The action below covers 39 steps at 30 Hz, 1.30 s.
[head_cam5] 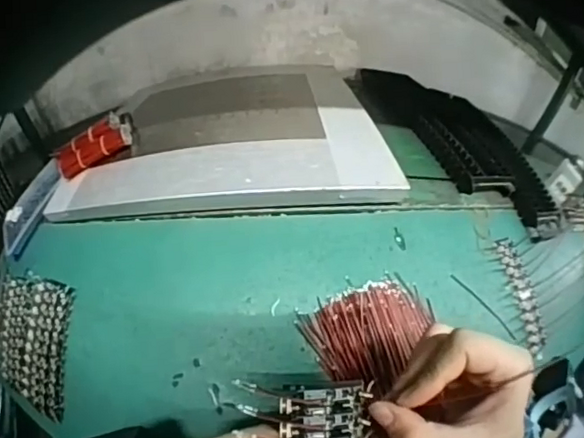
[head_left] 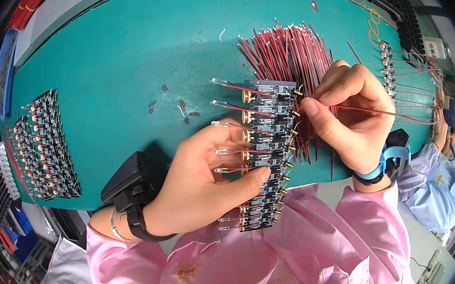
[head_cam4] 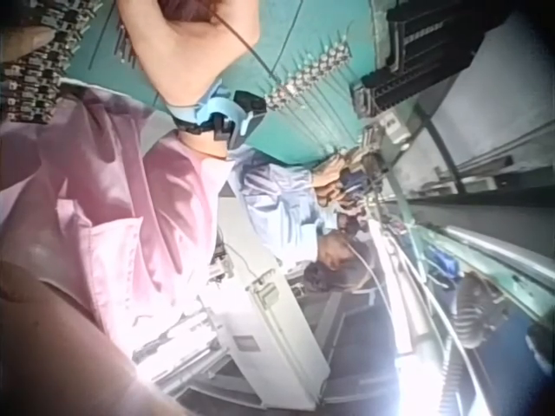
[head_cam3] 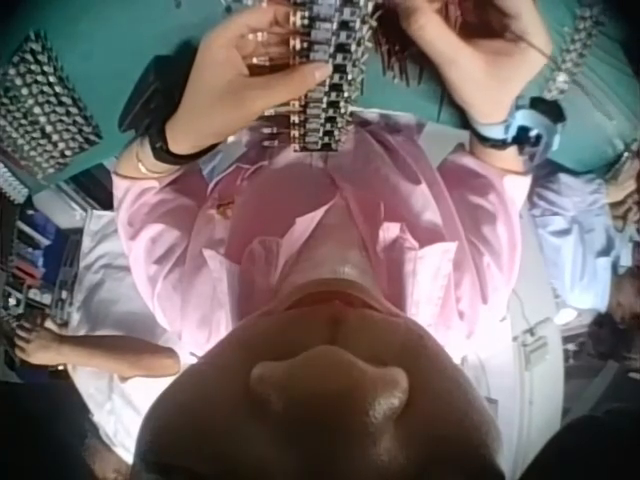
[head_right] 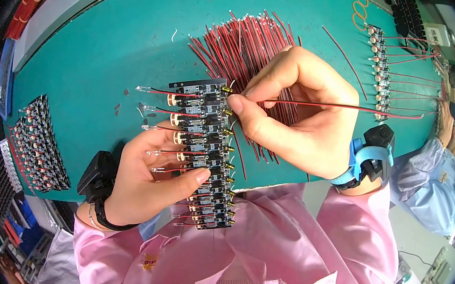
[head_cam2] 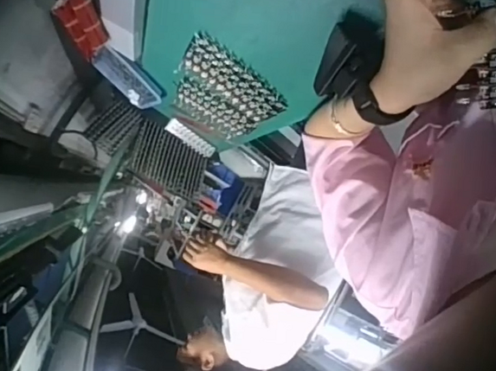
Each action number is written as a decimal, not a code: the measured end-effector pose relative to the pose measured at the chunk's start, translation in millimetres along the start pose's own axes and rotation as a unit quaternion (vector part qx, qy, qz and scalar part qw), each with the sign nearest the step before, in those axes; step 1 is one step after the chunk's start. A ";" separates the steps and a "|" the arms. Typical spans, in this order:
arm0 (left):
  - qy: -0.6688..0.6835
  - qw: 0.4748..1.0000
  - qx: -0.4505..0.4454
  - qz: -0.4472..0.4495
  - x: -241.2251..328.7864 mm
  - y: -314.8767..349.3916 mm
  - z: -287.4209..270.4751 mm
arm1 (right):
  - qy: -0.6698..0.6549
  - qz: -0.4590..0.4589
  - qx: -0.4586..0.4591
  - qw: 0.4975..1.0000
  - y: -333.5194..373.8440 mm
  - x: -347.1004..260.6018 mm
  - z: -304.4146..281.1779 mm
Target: The person picks up a circuit board strip and inserts red wires into the components by hand. After filling the strip, the person sets it aside on the table and picks up a new circuit board strip to repeat the process.
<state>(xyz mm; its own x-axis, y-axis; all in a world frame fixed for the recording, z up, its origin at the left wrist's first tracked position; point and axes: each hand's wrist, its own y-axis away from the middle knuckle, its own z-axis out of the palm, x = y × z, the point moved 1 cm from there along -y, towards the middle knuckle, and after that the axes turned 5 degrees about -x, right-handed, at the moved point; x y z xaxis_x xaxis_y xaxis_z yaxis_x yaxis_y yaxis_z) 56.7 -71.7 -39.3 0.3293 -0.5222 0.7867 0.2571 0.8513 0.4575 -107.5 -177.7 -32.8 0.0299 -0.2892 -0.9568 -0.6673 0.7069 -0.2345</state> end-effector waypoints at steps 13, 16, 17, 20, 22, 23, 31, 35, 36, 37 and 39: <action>0.012 1.000 -0.003 0.012 -0.7 -0.1 -0.5 | -0.031 0.029 0.000 0.999 -0.5 -1.0 -1.9; 0.009 1.000 -0.001 0.024 -0.6 0.0 -0.2 | -0.048 0.048 -0.004 0.998 0.0 -1.2 -1.7; 0.009 1.000 -0.001 0.024 -0.7 0.2 -0.4 | -0.049 0.047 -0.004 0.998 0.0 -1.1 -1.6; -0.006 1.000 -0.001 0.021 -0.5 0.3 -1.0 | -0.053 0.045 -0.006 0.998 0.0 -0.3 -1.4; -0.007 1.000 -0.002 0.023 -0.9 0.1 -1.3 | -0.045 0.040 -0.002 0.998 0.3 0.1 -1.0; -0.008 1.000 -0.003 0.025 -1.2 0.2 -1.5 | -0.041 0.037 0.000 0.998 0.3 0.1 -0.6; 0.015 1.000 0.000 0.013 1.9 1.7 0.4 | -0.012 0.045 0.020 0.999 1.8 -1.2 2.9; 0.012 1.000 0.000 0.005 0.8 2.0 -0.6 | -0.004 0.049 0.032 0.998 2.8 -1.0 4.1; 0.010 1.000 -0.001 0.005 0.2 2.0 -0.8 | -0.004 0.049 0.032 0.998 2.8 -0.9 4.3; 0.010 1.000 -0.001 0.005 -0.5 1.8 -0.8 | -0.002 0.049 0.032 0.998 2.8 -0.7 4.4; 0.008 1.000 -0.002 0.028 -1.8 1.4 -0.5 | 0.004 0.047 0.033 0.998 2.7 -0.5 4.6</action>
<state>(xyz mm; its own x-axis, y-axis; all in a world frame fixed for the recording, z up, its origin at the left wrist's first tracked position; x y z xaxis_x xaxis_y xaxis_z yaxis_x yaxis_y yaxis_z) 56.9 -69.7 -40.2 0.3580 -0.4738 0.8046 0.2417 0.8794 0.4102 -105.9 -172.7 -33.8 -0.0360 -0.2246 -0.9738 -0.6160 0.7722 -0.1554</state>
